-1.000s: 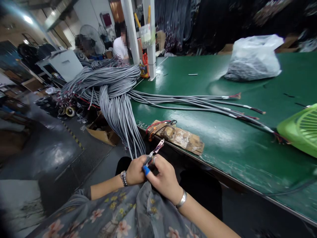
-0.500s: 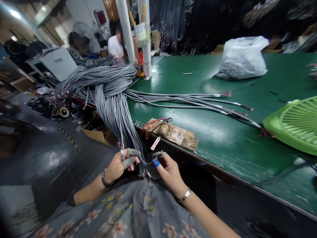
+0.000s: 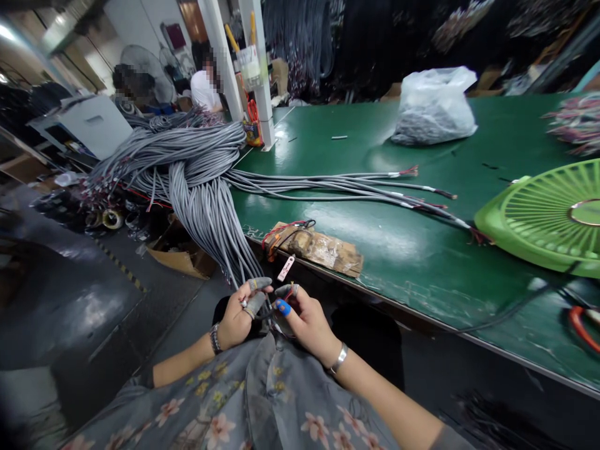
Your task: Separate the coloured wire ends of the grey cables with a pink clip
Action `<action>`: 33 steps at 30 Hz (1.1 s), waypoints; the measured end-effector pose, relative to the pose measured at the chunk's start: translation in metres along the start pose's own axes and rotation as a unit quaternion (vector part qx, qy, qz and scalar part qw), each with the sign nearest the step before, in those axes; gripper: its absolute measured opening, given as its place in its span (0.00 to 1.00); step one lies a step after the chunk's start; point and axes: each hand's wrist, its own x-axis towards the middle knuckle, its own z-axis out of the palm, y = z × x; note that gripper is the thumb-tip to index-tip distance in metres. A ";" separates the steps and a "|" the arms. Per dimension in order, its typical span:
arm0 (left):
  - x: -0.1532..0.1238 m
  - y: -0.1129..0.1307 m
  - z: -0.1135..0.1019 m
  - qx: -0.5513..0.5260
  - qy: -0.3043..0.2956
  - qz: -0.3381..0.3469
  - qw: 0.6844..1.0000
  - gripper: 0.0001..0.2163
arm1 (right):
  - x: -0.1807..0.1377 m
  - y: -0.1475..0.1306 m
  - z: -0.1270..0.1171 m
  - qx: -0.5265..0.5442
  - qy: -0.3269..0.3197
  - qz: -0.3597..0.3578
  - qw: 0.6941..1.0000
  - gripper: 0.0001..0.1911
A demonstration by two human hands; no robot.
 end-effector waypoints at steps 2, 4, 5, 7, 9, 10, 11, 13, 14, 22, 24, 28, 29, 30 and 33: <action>0.003 -0.005 0.003 -0.036 -0.070 -0.029 0.996 0.19 | 0.001 -0.001 0.000 0.001 -0.006 -0.006 1.000 0.12; 0.005 -0.007 0.004 -0.037 -0.126 -0.067 0.989 0.19 | 0.002 -0.002 0.001 -0.006 -0.006 -0.011 1.000 0.12; 0.006 -0.007 0.004 -0.030 -0.137 -0.085 0.986 0.19 | 0.003 -0.001 0.001 -0.007 0.001 -0.009 1.000 0.13; 0.006 -0.008 0.004 -0.019 -0.132 -0.113 0.985 0.19 | 0.004 0.000 0.001 0.010 0.022 0.013 1.000 0.14; 0.004 -0.009 0.004 -0.019 -0.120 -0.127 0.984 0.19 | 0.005 0.003 0.002 0.055 0.040 0.062 0.996 0.16; 0.003 -0.010 0.004 -0.022 -0.117 -0.134 0.984 0.19 | 0.005 0.004 0.002 0.086 0.044 0.094 0.991 0.17; 0.002 -0.010 0.004 -0.026 -0.116 -0.143 0.983 0.19 | 0.006 0.005 0.002 0.117 0.048 0.128 0.984 0.18; 0.001 -0.011 0.004 -0.036 -0.115 -0.161 0.980 0.19 | 0.006 0.005 0.001 0.165 0.055 0.189 0.967 0.21; 0.001 -0.011 0.004 -0.044 -0.116 -0.170 0.978 0.19 | 0.007 0.005 0.000 0.178 0.055 0.210 0.960 0.21; 0.016 0.000 0.002 -0.112 -0.186 -0.224 0.950 0.24 | 0.019 -0.005 -0.007 0.167 -0.006 0.209 0.963 0.24; 0.017 0.000 0.002 -0.119 -0.182 -0.231 0.948 0.25 | 0.021 -0.005 -0.007 0.173 -0.020 0.207 0.963 0.24; 0.014 -0.002 0.005 -0.113 -0.136 -0.230 0.957 0.24 | 0.018 0.001 -0.003 0.176 -0.027 0.215 0.960 0.23; 0.013 -0.003 0.006 -0.110 -0.125 -0.230 0.959 0.24 | 0.017 0.002 -0.002 0.182 -0.021 0.219 0.958 0.23; 0.011 -0.003 0.007 -0.109 -0.112 -0.230 0.961 0.23 | 0.016 0.004 0.000 0.190 -0.013 0.225 0.956 0.24; 0.009 -0.004 0.010 -0.121 -0.059 -0.227 0.965 0.22 | 0.013 0.005 0.003 0.210 0.008 0.246 0.946 0.26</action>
